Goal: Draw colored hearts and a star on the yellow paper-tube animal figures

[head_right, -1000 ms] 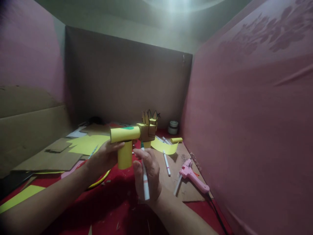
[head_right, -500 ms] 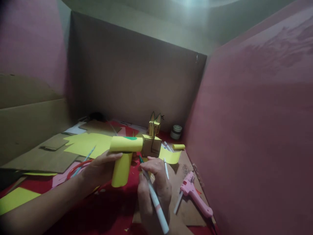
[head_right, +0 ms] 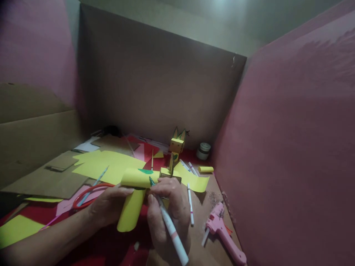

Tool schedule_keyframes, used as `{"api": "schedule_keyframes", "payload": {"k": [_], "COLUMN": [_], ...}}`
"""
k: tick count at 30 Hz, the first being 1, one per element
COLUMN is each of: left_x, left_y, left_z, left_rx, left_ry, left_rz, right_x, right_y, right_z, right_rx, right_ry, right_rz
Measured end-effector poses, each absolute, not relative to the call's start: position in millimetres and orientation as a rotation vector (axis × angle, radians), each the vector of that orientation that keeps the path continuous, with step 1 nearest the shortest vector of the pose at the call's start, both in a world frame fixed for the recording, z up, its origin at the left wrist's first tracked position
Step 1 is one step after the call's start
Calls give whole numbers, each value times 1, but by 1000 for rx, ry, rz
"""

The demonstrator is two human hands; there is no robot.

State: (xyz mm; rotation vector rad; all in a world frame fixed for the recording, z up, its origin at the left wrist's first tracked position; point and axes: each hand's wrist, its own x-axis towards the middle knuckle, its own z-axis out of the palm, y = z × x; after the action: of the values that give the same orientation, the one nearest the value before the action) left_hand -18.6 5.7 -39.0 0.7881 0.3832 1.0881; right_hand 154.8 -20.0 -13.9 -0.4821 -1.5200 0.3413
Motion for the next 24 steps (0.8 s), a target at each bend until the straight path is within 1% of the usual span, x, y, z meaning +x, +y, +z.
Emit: {"api": "schedule_keyframes", "payload": {"k": [4,8,12,16,24], "left_x": [-14,-14,-18,-19,-17], "left_y": [3,5,9,7,0], "left_z": [-42,-47,-50,-47,-46], "left_rx": [780,794,789,809,896], "left_ry": [390,388,404,443,492], "left_rz": [1095,1066,1038,1032,1069], "right_x": [161,165,162,158,154], "right_y": [-22,-25,-28,-32,-35], "right_z": [-28,-36,-35,-31,-32], "right_rx": [-571,-606,-620,-582,-606], "right_ry": [-1526,-1551,-1543,-1533,-1564], "right_rz": [406,392,368,265,259]}}
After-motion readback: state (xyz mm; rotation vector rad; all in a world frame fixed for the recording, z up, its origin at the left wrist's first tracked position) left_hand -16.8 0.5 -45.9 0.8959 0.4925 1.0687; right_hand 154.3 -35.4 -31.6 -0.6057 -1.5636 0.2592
